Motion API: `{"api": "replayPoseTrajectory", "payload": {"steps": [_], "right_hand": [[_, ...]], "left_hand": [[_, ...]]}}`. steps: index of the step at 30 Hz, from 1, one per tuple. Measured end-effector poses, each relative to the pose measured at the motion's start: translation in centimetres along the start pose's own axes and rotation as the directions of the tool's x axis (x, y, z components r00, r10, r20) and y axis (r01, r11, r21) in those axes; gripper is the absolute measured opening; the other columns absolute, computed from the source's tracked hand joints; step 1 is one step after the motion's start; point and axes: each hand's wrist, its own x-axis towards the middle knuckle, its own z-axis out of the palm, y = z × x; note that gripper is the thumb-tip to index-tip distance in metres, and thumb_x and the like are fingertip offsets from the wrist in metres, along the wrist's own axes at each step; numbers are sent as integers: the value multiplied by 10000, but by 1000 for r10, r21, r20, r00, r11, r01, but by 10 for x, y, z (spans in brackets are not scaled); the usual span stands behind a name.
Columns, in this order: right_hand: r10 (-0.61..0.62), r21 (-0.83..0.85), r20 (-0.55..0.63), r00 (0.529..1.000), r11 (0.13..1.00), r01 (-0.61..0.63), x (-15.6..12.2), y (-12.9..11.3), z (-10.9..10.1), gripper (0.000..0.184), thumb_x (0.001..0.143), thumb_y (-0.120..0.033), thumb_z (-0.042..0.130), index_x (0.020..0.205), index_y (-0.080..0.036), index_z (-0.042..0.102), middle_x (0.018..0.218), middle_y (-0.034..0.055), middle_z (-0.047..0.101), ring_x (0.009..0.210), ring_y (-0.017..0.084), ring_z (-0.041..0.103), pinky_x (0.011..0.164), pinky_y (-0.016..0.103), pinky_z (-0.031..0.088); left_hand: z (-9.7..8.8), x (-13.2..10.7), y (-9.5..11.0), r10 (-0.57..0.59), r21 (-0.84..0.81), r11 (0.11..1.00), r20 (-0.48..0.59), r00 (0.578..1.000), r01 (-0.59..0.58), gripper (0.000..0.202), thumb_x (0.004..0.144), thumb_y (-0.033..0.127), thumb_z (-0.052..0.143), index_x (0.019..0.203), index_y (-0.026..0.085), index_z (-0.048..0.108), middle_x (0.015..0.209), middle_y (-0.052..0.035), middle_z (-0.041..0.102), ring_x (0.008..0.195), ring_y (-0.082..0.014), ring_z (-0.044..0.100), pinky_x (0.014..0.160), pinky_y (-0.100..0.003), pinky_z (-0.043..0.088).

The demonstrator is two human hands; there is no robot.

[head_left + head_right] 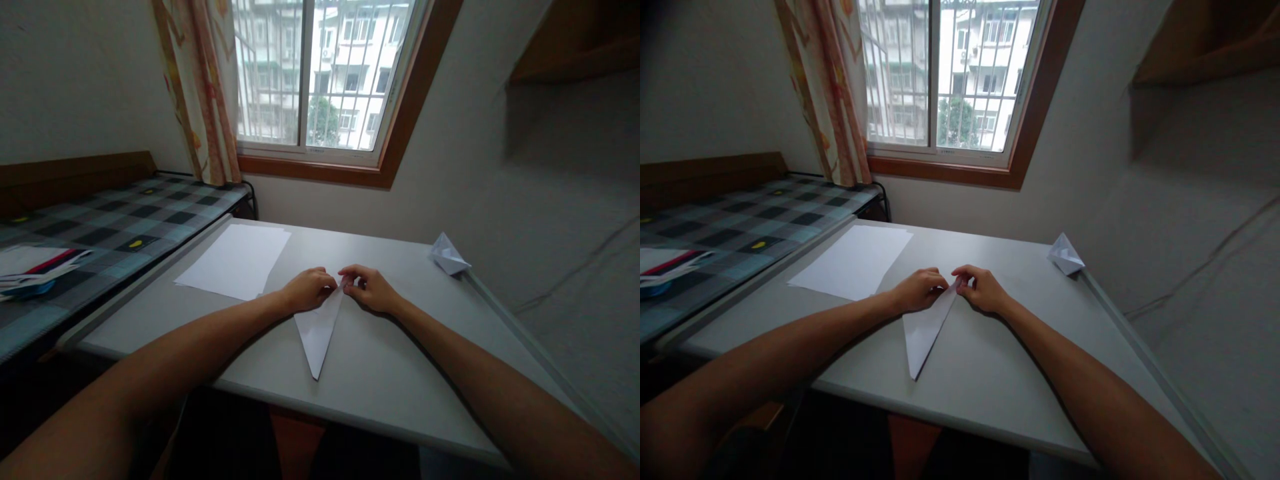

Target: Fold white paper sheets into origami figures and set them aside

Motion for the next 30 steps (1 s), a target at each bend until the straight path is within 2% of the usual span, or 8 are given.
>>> {"api": "replayPoseTrajectory", "payload": {"steps": [7,16,20,24,28,30], "right_hand": [[-13,-14,26,1000,1000,14,3,-3,0,312,732,-180,573,1035,-144,640,785,35,647,631,124,548,588,251,421],[45,-16,28,999,999,-44,4,-5,-2,350,698,-174,605,1045,-144,639,736,15,611,604,117,531,584,250,425],[82,-16,35,996,997,-81,6,-5,-2,361,684,-183,632,1043,-148,640,752,19,627,612,123,550,601,258,444],[91,-19,48,995,996,-90,8,-3,-2,359,686,-181,641,1043,-147,641,759,22,641,633,129,571,627,263,457],[83,-28,50,995,996,-82,7,-2,-1,366,690,-170,632,1055,-135,640,752,23,640,625,128,569,623,264,452],[76,-39,39,996,996,-74,6,-3,0,365,695,-160,619,1059,-136,641,752,22,637,615,124,561,613,261,445]], "left_hand": [[1,0,-2,17,-28,999,-41,999,-19,189,750,48,533,831,139,677,780,-56,668,800,-168,559,758,-264,444],[0,-1,4,-122,-54,992,-94,988,117,139,764,105,563,829,145,679,775,-51,661,747,-151,586,722,-252,445],[-5,-2,6,-170,-59,984,-71,983,166,128,759,146,574,820,146,687,757,-42,672,676,-136,587,686,-242,442],[-15,-1,6,-215,-75,973,30,976,217,173,776,176,556,855,159,709,758,-36,695,665,-135,607,683,-239,439],[-21,2,9,-290,-46,955,68,955,294,329,887,357,461,860,148,714,706,-57,678,638,-146,595,656,-257,426],[-20,3,12,-328,-25,944,69,942,330,414,862,487,482,869,144,714,744,-73,666,652,-157,590,650,-265,428]]}}
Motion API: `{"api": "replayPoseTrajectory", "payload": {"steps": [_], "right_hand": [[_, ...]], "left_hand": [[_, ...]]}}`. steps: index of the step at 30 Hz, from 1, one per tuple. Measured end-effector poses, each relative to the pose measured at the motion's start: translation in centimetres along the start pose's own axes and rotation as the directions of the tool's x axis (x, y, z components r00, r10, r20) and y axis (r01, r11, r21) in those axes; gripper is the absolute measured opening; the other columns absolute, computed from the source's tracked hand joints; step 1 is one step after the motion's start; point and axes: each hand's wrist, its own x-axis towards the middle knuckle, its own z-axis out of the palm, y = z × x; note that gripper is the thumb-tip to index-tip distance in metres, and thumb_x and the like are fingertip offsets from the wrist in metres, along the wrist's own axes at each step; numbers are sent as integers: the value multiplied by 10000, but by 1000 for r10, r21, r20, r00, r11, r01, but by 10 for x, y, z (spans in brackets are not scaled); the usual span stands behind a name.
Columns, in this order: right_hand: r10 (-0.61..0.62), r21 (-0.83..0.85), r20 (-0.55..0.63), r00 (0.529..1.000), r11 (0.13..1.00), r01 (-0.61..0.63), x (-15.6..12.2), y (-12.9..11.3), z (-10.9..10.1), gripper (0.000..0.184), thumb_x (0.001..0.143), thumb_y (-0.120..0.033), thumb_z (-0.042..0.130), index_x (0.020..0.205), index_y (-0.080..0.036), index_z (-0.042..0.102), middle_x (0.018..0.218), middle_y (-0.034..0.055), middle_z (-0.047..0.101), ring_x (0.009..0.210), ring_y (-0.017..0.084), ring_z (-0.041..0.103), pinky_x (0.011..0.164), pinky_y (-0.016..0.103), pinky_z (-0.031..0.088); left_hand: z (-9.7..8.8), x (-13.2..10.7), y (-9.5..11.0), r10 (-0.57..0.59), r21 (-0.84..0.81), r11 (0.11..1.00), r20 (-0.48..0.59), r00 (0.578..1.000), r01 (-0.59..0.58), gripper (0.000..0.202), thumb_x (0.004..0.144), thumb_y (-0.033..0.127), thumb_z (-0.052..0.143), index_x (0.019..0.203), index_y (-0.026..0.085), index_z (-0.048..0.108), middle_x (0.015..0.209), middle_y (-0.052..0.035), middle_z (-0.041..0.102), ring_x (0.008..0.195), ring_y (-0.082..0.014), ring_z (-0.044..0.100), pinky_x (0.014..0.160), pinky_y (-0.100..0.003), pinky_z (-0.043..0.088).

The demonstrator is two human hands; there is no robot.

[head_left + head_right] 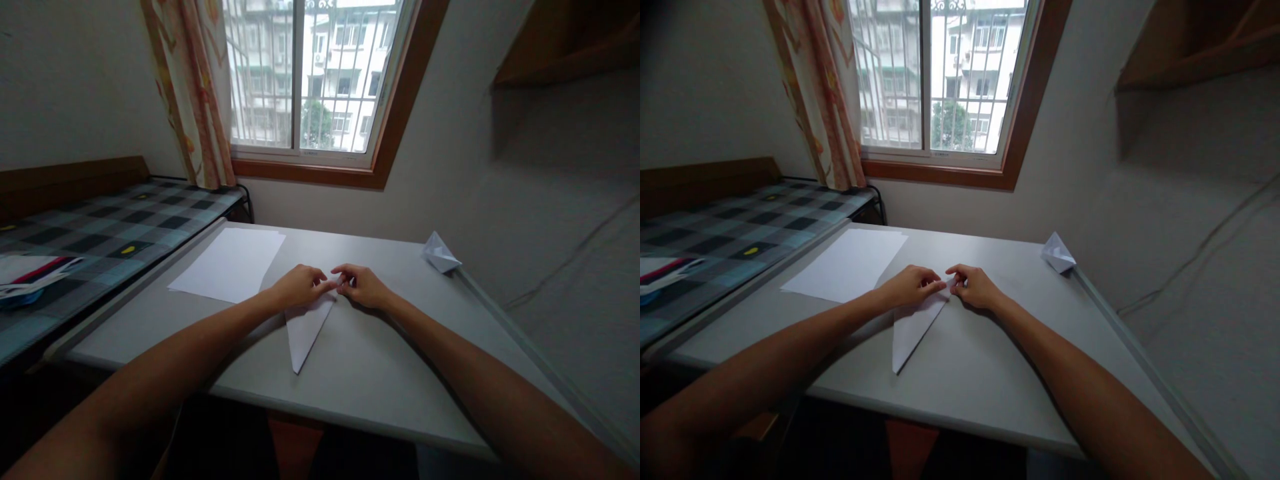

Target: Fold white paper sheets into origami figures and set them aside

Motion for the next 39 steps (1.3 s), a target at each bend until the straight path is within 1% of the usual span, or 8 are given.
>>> {"api": "replayPoseTrajectory", "payload": {"steps": [4,9,14,21,24,27,33,39], "right_hand": [[-14,-29,-33,999,1000,13,-2,-4,1,368,691,-144,617,1057,-144,646,761,20,630,618,119,548,625,262,437],[21,-23,-33,999,1000,-22,-4,-10,0,378,677,-159,643,1055,-143,650,786,31,631,652,127,545,647,272,437],[70,106,-21,997,992,-67,-5,-17,-2,390,666,-193,662,1053,-148,638,797,21,609,671,119,533,622,258,412],[201,466,3,980,867,-179,-3,-28,-5,431,609,-261,731,1006,-146,607,670,-22,570,570,95,494,534,236,376],[274,442,72,959,853,-277,-4,-31,-7,265,681,-361,678,810,-132,650,676,17,599,544,91,483,518,245,369],[305,389,112,946,862,-325,-5,-36,-10,292,710,-416,642,643,-132,631,629,28,598,509,85,451,491,245,331],[248,461,80,966,850,-256,-4,-42,-12,260,695,-384,657,607,-144,604,585,3,578,543,89,468,558,249,360],[298,529,92,950,793,-301,-3,-39,-7,192,663,-330,648,611,-149,608,590,3,577,583,106,514,585,257,388]], "left_hand": [[7,-2,3,-43,46,998,11,999,43,407,736,508,636,912,147,701,927,-98,632,748,-178,595,703,-274,450],[12,1,-1,-106,1,994,18,994,106,376,685,438,695,917,142,679,960,-93,622,845,-199,589,769,-284,451],[10,5,-4,-243,-202,948,37,969,245,303,722,385,639,897,139,664,758,-38,642,663,-149,568,604,-249,414],[-1,8,0,-183,-372,907,79,980,199,363,777,451,545,643,122,619,543,-1,548,470,-83,439,449,-210,286],[-6,8,2,-209,-439,869,94,973,229,379,777,467,550,615,126,589,504,15,498,424,-66,393,413,-201,242],[-10,8,2,-244,-496,819,157,957,290,382,772,484,562,637,128,591,470,32,448,392,-60,354,393,-201,216],[-10,12,-3,-311,-588,685,298,902,430,359,724,477,636,654,127,594,462,45,407,373,-52,305,377,-214,163],[-4,13,-5,-301,-650,641,277,913,409,339,712,460,654,640,137,579,458,56,379,371,-47,276,388,-218,142]]}}
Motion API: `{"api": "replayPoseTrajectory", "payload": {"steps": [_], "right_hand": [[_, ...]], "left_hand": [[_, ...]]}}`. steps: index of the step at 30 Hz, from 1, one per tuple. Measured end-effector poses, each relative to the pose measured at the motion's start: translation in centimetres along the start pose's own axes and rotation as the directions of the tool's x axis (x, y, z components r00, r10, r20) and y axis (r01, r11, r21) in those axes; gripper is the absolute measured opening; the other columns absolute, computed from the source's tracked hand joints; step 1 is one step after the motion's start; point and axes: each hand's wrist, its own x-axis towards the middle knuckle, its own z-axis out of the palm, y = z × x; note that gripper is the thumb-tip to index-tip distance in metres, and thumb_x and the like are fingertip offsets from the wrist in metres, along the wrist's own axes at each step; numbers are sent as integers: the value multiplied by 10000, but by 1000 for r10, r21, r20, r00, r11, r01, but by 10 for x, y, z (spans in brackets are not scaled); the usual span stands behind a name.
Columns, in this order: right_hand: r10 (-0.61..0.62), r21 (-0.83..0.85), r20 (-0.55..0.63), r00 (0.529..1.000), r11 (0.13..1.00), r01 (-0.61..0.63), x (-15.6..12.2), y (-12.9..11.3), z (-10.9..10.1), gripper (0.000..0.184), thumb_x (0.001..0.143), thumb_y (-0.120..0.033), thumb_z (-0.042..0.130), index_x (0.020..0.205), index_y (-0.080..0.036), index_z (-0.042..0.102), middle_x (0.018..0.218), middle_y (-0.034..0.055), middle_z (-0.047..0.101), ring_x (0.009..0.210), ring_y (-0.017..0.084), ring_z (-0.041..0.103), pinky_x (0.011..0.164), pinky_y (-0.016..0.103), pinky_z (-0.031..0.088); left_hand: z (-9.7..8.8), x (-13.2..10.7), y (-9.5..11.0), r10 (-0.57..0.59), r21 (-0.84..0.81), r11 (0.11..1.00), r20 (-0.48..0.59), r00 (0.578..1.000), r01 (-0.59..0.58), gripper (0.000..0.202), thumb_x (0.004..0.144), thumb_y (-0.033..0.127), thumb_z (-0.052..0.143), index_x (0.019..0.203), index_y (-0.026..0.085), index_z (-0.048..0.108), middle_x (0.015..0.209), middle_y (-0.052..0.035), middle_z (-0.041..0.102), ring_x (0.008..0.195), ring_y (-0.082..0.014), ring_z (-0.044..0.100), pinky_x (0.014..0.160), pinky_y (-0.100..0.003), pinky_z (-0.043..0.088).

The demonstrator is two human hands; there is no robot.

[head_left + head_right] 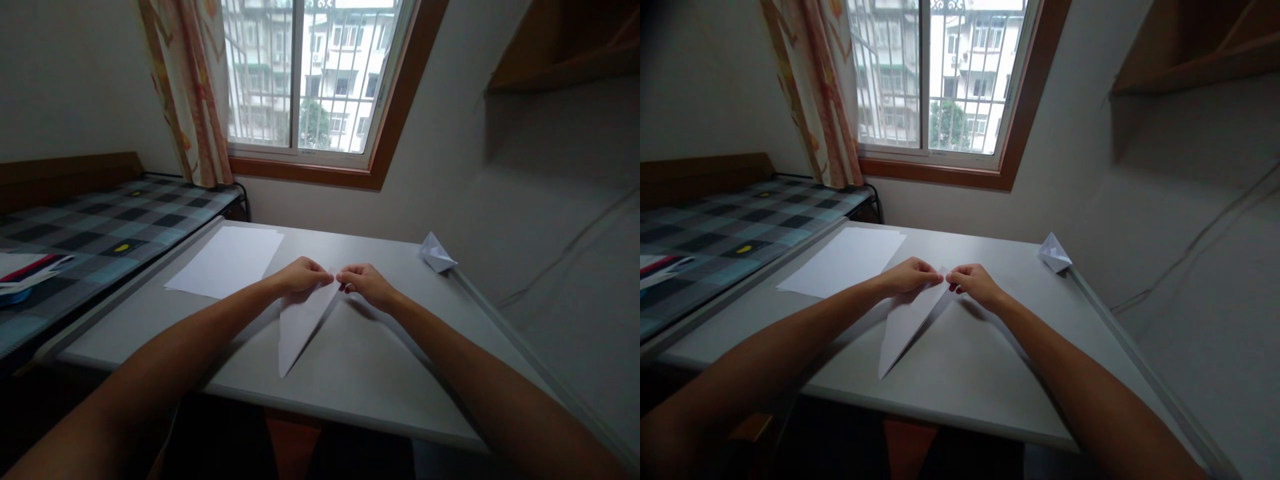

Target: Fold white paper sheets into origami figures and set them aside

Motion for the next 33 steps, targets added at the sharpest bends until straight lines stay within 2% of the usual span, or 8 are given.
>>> {"api": "replayPoseTrajectory", "payload": {"steps": [7,10,16,23,26,28,31,33], "right_hand": [[-80,-12,-45,996,997,80,3,3,1,187,656,-305,633,545,-159,594,524,-16,544,534,93,460,556,252,363],[-63,-7,-48,997,998,63,3,3,-1,201,656,-310,647,539,-154,597,518,-13,543,527,93,465,553,253,365],[0,117,-7,1000,993,1,4,3,-6,204,631,-314,691,558,-144,606,560,5,576,561,110,528,617,282,424],[-62,9,-111,992,998,64,4,1,-11,167,627,-278,658,529,-147,622,517,9,574,525,106,495,564,266,393],[-66,4,-119,991,998,67,4,1,-11,181,636,-293,661,538,-146,623,522,13,577,529,110,505,563,268,397],[-56,25,-126,990,998,60,4,1,-11,196,638,-310,669,547,-143,620,532,17,584,534,111,515,565,268,401],[-43,38,-133,990,998,48,3,0,-9,224,633,-338,684,548,-143,613,540,18,589,541,112,525,560,263,404],[-35,27,-140,990,999,40,2,0,-8,237,633,-351,690,550,-143,612,544,16,589,543,110,523,559,260,405]], "left_hand": [[2,-2,5,-3,32,999,9,1000,2,341,710,447,656,599,140,556,454,54,365,375,-44,257,394,-230,132],[2,-4,9,22,27,999,18,1000,-22,348,718,440,651,583,140,538,456,56,362,386,-42,253,396,-227,137],[1,-8,10,29,-22,999,13,1000,-29,387,702,478,667,575,146,515,472,44,412,395,-44,300,395,-211,172],[-5,-4,1,-52,15,999,3,999,52,411,700,524,658,585,151,528,419,54,396,340,-52,291,366,-222,135],[-5,-4,1,15,48,999,-41,999,-13,349,731,468,644,646,134,589,467,40,461,376,-56,340,383,-211,198],[-3,-5,4,117,119,987,-87,989,-107,307,760,425,622,699,124,621,546,12,541,438,-66,420,420,-202,278],[3,-11,9,313,254,931,-186,931,-262,256,770,346,628,898,126,633,732,-29,646,593,-98,549,536,-208,401],[7,-16,14,409,334,883,-207,888,-329,313,775,319,633,1030,140,602,801,-35,668,643,-109,579,593,-225,437]]}}
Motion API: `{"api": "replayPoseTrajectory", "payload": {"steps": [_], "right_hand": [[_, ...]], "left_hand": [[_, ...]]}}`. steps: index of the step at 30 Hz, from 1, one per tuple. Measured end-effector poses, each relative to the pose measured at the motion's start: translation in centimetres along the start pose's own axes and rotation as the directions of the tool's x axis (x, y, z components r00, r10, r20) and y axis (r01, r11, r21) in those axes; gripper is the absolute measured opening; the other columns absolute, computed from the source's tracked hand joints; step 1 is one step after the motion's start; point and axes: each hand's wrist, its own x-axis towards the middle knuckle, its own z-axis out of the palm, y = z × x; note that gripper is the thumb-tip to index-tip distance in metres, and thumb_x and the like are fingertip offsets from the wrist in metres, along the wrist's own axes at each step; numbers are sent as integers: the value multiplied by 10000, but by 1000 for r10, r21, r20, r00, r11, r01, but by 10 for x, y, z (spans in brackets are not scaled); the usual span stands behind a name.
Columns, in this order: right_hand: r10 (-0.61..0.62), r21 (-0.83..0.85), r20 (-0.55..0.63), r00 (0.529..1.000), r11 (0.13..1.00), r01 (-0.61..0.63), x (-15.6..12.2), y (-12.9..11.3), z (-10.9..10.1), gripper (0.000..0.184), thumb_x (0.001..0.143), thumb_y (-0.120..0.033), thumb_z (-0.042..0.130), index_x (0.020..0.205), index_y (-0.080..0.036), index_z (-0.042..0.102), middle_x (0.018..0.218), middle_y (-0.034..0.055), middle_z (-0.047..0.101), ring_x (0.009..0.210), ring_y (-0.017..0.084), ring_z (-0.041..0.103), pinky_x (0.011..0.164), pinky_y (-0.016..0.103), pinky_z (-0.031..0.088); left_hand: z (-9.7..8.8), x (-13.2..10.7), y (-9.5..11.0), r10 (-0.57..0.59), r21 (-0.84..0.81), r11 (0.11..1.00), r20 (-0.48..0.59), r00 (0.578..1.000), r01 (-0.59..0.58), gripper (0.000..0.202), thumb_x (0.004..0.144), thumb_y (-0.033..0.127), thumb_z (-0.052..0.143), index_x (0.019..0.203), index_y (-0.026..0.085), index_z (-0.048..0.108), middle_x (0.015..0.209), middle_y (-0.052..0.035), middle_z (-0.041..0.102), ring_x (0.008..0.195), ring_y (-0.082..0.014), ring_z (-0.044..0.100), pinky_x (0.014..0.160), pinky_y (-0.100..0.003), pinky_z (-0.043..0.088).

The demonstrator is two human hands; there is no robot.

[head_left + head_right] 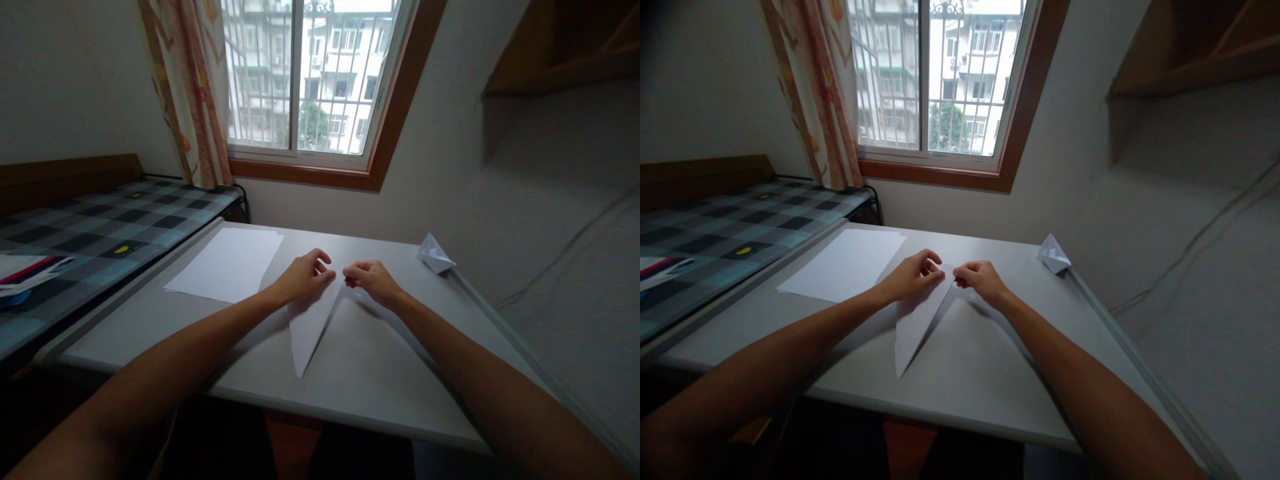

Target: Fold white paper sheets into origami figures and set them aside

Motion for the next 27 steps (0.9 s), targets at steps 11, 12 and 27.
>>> {"api": "replayPoseTrajectory", "payload": {"steps": [11,12,27], "right_hand": [[-31,114,-41,999,993,35,1,2,-1,297,637,-418,733,672,-136,650,641,32,613,621,123,547,624,288,429],[-29,131,-49,998,991,35,1,2,0,300,637,-422,736,673,-137,651,642,29,610,621,122,547,624,288,429],[-197,-234,15,980,953,195,-2,-4,-3,307,723,-411,663,853,-133,672,705,45,644,645,144,564,611,290,429]], "left_hand": [[6,-2,6,87,143,987,-74,993,-76,313,828,310,600,1090,153,671,903,-68,702,738,-138,610,744,-273,478],[6,-1,6,83,151,986,-76,994,-71,311,834,314,592,1090,156,671,911,-69,703,750,-141,613,750,-276,479],[6,-1,11,22,132,991,-21,1000,-19,280,839,316,503,833,132,714,750,-49,693,654,-128,582,626,-241,419]]}}
